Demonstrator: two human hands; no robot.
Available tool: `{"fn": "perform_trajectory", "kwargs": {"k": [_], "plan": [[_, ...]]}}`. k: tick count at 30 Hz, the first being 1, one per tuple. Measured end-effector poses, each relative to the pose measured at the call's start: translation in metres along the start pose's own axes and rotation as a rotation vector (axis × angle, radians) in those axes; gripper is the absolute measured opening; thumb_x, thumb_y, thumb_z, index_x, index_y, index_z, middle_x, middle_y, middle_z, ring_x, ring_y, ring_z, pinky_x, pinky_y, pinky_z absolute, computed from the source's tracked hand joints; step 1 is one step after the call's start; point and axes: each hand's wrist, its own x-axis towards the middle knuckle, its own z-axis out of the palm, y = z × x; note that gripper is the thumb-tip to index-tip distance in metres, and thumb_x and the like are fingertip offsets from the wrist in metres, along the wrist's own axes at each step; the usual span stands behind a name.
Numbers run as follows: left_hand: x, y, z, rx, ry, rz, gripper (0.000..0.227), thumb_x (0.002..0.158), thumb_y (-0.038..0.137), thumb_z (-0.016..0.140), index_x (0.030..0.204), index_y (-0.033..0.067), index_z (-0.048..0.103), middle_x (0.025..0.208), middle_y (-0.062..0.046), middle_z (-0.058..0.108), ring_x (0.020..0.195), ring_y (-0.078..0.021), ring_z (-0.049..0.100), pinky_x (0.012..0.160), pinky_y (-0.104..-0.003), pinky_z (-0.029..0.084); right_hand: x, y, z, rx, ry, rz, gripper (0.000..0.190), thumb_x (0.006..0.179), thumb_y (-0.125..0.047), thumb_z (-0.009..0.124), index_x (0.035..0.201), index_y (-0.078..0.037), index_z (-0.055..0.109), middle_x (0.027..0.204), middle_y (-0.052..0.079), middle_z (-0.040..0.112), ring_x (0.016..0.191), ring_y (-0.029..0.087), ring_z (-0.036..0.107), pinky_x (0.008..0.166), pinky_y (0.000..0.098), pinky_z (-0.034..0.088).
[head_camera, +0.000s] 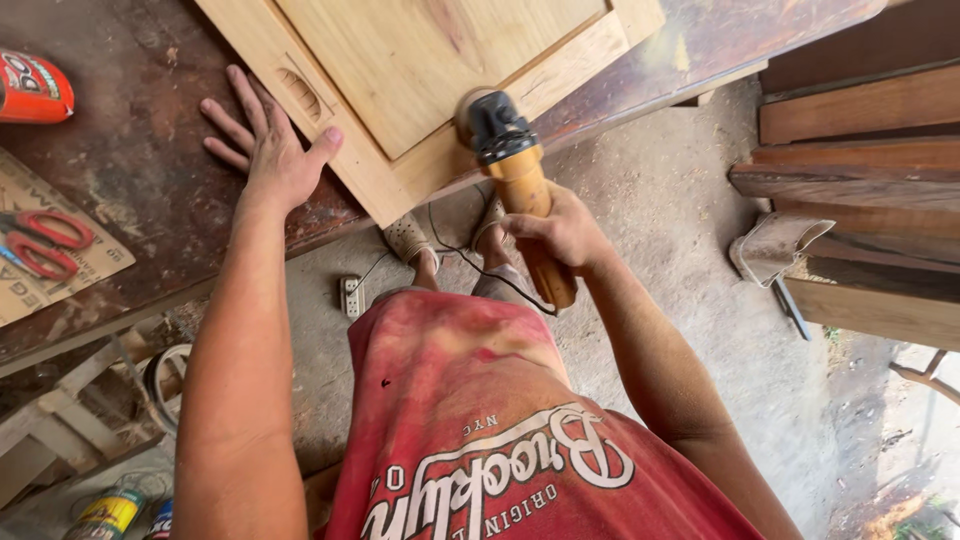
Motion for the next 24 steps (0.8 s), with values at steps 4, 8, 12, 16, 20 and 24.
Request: {"fn": "perform_trajectory", "kwargs": {"k": [4,8,12,16,20,24], "plan": [[-0.003,0.004,-0.004,0.034,-0.018,-0.002,0.114,0.1,0.069,0.057,0.166,-0.0067,0.002,0.175,-0.012,-0.028,0.149,-0.0527,-0.035,0.117,-0.075,-0.02,0.006,-0.002,-0.035,0.054,0.056,0.042,0.042,0.079,-0.02,0.081,0.111,-0.003,0.059,0.087,0.006,0.066,0.073,0.018,0.067,0.068,0.0343,0.059],[-0.006,0.008,-0.006,-0.01,-0.003,-0.017,0.114,0.096,0.068,0.056,0.169,-0.0022,0.001,0.174,-0.011,-0.025,0.151,-0.0514,-0.034,0.118,-0.075,-0.02,0.015,0.0,-0.062,0.108,0.123,0.041,0.039,0.079,-0.019,0.08,0.108,-0.005,0.059,0.086,0.006,0.066,0.071,0.018,0.067,0.066,0.0352,0.06],[-0.006,0.009,-0.007,0.01,-0.021,-0.047,0.113,0.095,0.068,0.054,0.169,-0.0003,0.004,0.174,-0.011,-0.025,0.151,-0.0516,-0.033,0.118,-0.075,-0.019,0.023,0.001,-0.095,0.155,0.156,0.037,0.035,0.082,-0.018,0.079,0.107,-0.005,0.058,0.085,0.008,0.065,0.071,0.019,0.066,0.067,0.0376,0.061],[-0.003,0.011,-0.006,-0.013,-0.003,-0.025,0.121,0.094,0.07,0.056,0.167,-0.0054,-0.003,0.172,-0.011,-0.026,0.148,-0.0526,-0.033,0.116,-0.076,-0.019,0.031,0.001,-0.127,0.183,0.187,0.025,0.033,0.084,-0.019,0.078,0.107,-0.005,0.058,0.086,0.008,0.066,0.073,0.019,0.067,0.068,0.0386,0.062],[-0.005,0.013,-0.009,0.039,-0.019,-0.038,0.119,0.095,0.071,0.055,0.166,-0.0056,-0.001,0.173,-0.011,-0.027,0.15,-0.0517,-0.033,0.118,-0.075,-0.018,0.037,-0.004,-0.154,0.196,0.243,0.043,0.031,0.084,-0.021,0.076,0.106,-0.007,0.059,0.085,0.009,0.067,0.071,0.021,0.068,0.068,0.0389,0.062],[-0.005,0.017,-0.009,-0.014,-0.015,-0.07,0.117,0.092,0.068,0.057,0.171,0.0027,-0.001,0.172,-0.011,-0.027,0.149,-0.0509,-0.034,0.117,-0.074,-0.02,0.026,-0.003,-0.158,0.269,0.228,0.009,0.03,0.086,-0.02,0.074,0.107,-0.007,0.057,0.085,0.009,0.066,0.071,0.022,0.066,0.065,0.0407,0.06]]}}
